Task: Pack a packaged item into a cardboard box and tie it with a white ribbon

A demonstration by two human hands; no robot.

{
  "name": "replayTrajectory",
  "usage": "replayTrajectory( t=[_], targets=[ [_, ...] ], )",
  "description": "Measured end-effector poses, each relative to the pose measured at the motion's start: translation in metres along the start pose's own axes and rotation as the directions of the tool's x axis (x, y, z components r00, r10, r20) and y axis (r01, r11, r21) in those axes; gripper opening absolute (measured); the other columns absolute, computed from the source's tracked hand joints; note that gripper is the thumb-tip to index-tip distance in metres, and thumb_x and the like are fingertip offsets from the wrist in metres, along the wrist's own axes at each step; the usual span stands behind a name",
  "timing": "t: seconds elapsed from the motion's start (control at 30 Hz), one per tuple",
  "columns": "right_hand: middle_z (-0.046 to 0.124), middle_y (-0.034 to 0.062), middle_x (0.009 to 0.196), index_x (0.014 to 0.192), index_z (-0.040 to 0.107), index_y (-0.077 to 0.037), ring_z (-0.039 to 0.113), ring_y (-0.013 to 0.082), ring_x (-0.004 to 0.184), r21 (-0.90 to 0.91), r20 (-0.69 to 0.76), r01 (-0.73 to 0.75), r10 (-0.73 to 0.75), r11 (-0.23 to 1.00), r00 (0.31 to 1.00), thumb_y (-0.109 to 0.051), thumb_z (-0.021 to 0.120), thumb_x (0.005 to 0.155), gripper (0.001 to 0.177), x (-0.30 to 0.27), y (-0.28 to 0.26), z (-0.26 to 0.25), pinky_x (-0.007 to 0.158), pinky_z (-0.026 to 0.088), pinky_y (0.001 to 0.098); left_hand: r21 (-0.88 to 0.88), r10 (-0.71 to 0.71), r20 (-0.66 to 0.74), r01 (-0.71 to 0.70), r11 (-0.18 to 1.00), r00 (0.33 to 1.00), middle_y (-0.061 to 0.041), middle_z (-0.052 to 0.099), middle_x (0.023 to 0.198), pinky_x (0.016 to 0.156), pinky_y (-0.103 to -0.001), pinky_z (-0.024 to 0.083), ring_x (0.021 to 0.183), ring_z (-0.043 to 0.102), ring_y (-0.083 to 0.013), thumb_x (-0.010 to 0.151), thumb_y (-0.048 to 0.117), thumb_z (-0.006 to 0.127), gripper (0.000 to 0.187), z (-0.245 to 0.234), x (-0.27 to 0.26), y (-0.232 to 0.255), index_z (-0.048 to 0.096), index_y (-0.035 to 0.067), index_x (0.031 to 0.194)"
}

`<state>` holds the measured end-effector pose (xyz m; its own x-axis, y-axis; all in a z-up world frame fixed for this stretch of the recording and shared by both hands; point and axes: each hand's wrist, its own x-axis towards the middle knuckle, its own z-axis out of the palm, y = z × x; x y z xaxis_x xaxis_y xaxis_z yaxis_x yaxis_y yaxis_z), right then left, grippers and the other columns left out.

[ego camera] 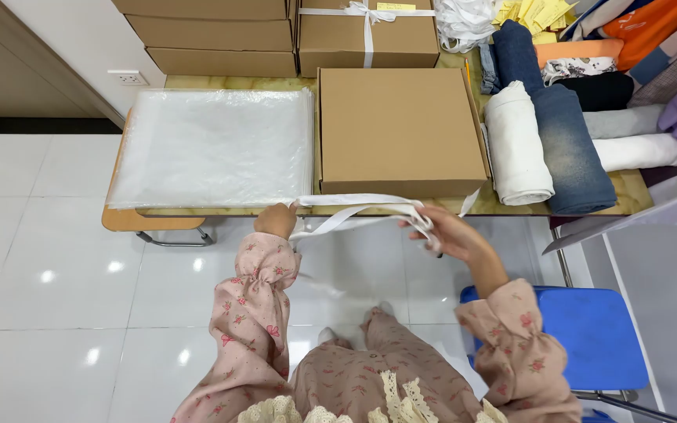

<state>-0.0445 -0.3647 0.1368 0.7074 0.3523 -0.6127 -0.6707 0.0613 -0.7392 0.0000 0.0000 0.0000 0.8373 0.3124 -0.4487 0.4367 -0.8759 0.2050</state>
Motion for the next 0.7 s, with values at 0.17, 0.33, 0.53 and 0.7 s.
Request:
replayTrajectory(
  t=[0.17,0.33,0.53,0.7],
  targets=[
    [0.068,0.0221,0.121,0.145,0.048,-0.003,0.074,0.0321,0.096,-0.264,-0.160,-0.024,-0.019,0.964,0.987,-0.028,0.062,0.099,0.054,0.006,-0.002,-0.037,0.059,0.057,0.0323,-0.085,0.101,0.005,-0.100,0.991,0.995,-0.024,0.072,0.114,0.088,-0.056,0.055,0.114,0.067,-0.0445,0.104,0.055,0.036,0.068,-0.006,-0.013,0.010,0.073,0.000,0.116],
    [0.067,0.0172,0.114,0.147,0.047,-0.004,0.073,0.0251,0.083,-0.081,0.019,0.068,-0.066,0.994,0.998,-0.023,0.059,0.100,0.052,0.013,-0.014,-0.050,0.043,0.045,0.0155,-0.101,0.127,-0.048,-0.132,0.986,0.991,-0.022,0.062,0.128,0.096,-0.058,0.051,0.124,0.058,-0.0464,0.104,0.055,0.041,0.064,-0.014,-0.016,0.036,0.073,0.001,0.117],
    [0.058,0.0157,0.112,0.131,0.052,0.002,0.054,0.0099,0.074,0.509,0.479,-0.199,-0.084,0.837,0.874,-0.013,0.041,0.108,0.030,0.036,-0.001,-0.050,0.032,0.034,0.0018,-0.261,0.361,-0.018,-0.353,0.898,0.932,-0.027,0.043,0.142,0.109,-0.064,0.039,0.138,0.038,-0.0527,0.105,0.045,0.047,0.055,-0.043,-0.053,0.109,0.066,-0.003,0.125],
    [0.066,0.0200,0.117,0.129,0.055,0.000,0.070,0.0256,0.104,0.381,0.292,-0.039,-0.081,0.924,0.953,-0.019,0.048,0.107,0.030,0.028,-0.014,-0.047,0.071,0.064,0.0233,-0.769,0.682,-0.304,-0.594,0.237,0.665,-0.027,0.050,0.131,0.103,-0.050,0.050,0.126,0.056,-0.0415,0.103,0.017,0.059,0.035,-0.041,-0.075,0.172,0.060,0.008,0.136]
  ],
)
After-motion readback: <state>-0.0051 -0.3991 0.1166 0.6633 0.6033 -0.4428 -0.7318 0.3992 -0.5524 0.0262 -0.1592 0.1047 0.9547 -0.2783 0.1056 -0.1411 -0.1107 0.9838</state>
